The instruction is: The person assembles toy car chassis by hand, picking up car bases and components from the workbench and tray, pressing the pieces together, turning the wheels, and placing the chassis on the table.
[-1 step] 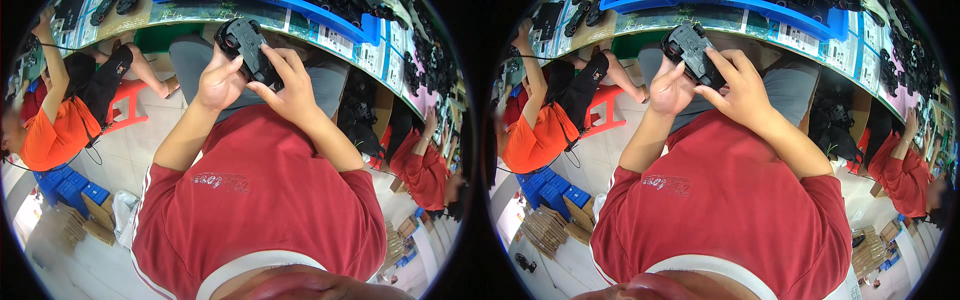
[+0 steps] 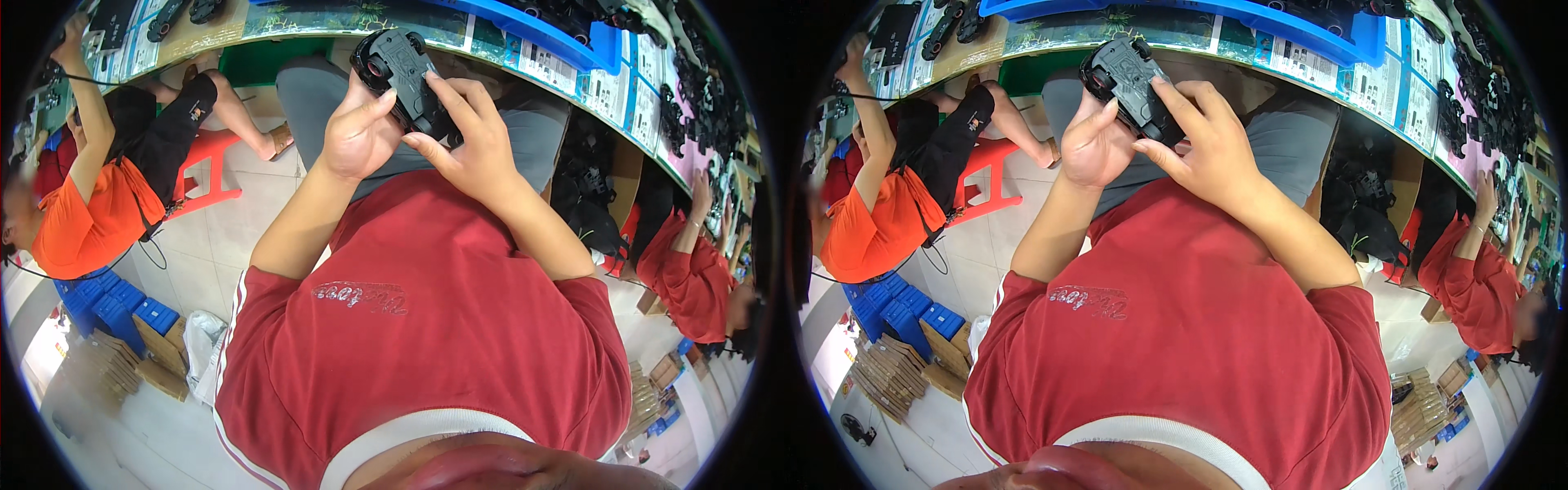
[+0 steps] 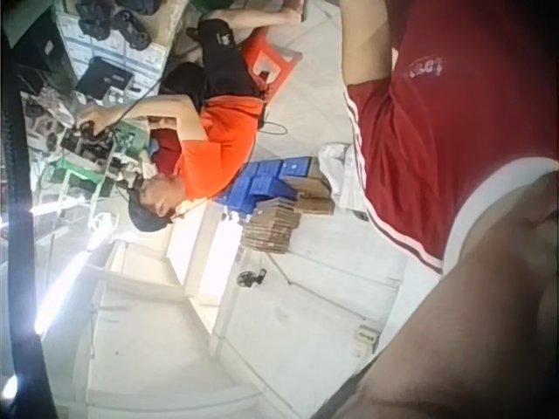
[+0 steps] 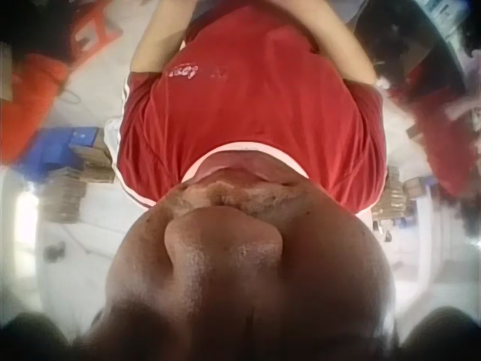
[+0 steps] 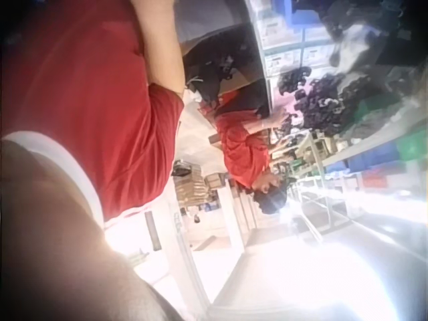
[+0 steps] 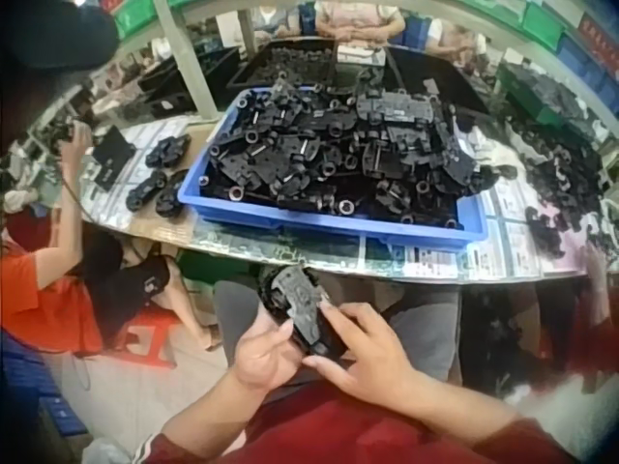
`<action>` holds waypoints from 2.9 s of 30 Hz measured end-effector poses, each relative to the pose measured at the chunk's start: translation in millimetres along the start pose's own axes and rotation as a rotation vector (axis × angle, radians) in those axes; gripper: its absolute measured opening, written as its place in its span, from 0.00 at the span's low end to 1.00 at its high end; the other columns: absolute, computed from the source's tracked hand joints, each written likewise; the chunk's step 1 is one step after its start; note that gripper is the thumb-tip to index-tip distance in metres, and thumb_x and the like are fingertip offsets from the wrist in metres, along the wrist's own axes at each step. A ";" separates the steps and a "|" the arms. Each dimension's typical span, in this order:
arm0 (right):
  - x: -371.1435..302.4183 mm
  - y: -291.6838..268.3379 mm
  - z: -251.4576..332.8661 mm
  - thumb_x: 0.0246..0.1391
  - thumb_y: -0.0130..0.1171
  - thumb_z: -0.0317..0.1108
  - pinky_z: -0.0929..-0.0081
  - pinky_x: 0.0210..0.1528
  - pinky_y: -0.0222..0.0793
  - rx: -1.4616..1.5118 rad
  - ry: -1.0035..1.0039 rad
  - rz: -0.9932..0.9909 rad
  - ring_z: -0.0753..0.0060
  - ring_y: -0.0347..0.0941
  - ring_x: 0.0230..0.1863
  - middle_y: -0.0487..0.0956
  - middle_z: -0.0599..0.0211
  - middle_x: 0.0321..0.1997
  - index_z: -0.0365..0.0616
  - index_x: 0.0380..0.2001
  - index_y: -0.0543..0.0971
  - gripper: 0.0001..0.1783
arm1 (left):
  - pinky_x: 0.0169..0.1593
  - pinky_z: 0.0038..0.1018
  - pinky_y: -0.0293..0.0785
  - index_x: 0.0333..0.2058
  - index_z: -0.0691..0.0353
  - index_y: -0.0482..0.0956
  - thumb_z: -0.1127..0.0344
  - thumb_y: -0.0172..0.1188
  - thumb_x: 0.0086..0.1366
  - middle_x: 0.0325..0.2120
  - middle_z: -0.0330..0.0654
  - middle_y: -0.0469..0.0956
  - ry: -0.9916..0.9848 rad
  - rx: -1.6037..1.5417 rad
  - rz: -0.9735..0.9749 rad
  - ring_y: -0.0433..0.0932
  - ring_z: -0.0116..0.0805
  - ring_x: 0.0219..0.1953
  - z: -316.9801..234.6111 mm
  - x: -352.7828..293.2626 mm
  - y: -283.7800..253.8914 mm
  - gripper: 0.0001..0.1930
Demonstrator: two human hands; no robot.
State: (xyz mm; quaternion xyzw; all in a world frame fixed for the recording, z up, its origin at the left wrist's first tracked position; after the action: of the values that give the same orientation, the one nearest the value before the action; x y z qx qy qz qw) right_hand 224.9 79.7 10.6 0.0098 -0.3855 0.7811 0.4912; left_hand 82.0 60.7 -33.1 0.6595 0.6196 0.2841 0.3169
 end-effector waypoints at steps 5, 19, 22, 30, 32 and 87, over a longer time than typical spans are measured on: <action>3.7 -8.1 -0.9 0.47 0.75 0.37 0.65 0.48 0.76 0.034 -0.050 -0.084 0.48 0.77 0.48 0.77 0.49 0.51 0.37 0.56 0.76 0.33 | 0.70 0.46 0.61 0.71 0.59 0.51 0.70 0.47 0.71 0.66 0.52 0.62 0.000 -0.100 0.006 0.63 0.48 0.69 -0.5 4.6 -4.0 0.31; -11.2 -7.2 -38.8 0.65 0.62 0.32 0.71 0.63 0.66 0.937 0.507 -0.280 0.70 0.70 0.58 0.71 0.56 0.61 0.30 0.64 0.64 0.31 | 0.59 0.35 0.76 0.64 0.61 0.60 0.68 0.83 0.46 0.56 0.46 0.69 0.330 0.742 0.080 0.74 0.38 0.57 -15.6 -3.6 -5.3 0.49; -4.6 -18.2 -42.2 0.64 0.62 0.32 0.71 0.63 0.66 0.855 0.458 -0.245 0.70 0.70 0.59 0.71 0.55 0.62 0.30 0.65 0.64 0.31 | 0.56 0.42 0.79 0.67 0.63 0.57 0.53 0.78 0.55 0.59 0.50 0.69 -0.049 0.341 0.188 0.74 0.45 0.59 -6.2 -14.3 17.7 0.49; 9.9 -16.9 -27.0 0.61 0.65 0.28 0.72 0.59 0.71 0.860 0.259 -0.273 0.70 0.71 0.57 0.71 0.58 0.57 0.32 0.64 0.65 0.32 | 0.49 0.57 0.82 0.70 0.62 0.53 0.54 0.45 0.76 0.62 0.62 0.67 -0.527 -0.440 0.197 0.74 0.65 0.59 25.0 -30.1 23.5 0.30; 10.7 -17.6 -28.0 0.60 0.66 0.28 0.73 0.58 0.71 0.859 0.233 -0.291 0.71 0.71 0.57 0.71 0.59 0.56 0.32 0.64 0.65 0.32 | 0.44 0.51 0.85 0.70 0.62 0.51 0.56 0.48 0.75 0.60 0.61 0.68 -0.572 -0.305 0.254 0.79 0.66 0.51 33.0 -36.6 33.0 0.32; 7.6 -27.8 6.4 0.46 0.74 0.33 0.67 0.41 0.76 0.001 -0.108 -0.057 0.56 0.77 0.42 0.76 0.58 0.47 0.40 0.39 0.81 0.18 | 0.63 0.50 0.75 0.70 0.56 0.53 0.69 0.45 0.67 0.66 0.53 0.64 -0.013 -0.018 -0.177 0.72 0.54 0.61 6.3 -2.5 -9.5 0.31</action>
State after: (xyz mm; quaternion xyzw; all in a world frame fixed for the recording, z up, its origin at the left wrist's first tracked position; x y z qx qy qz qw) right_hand 240.2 87.6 34.5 0.0633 -0.4106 0.7652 0.4918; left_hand 80.7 58.1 -44.4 0.6010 0.6709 0.2563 0.3508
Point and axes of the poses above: each hand's wrist, its own x-axis towards the middle knuckle, its own y-axis out of the palm, z = x × y, the point moved 6 cm from there along x, towards the middle knuckle
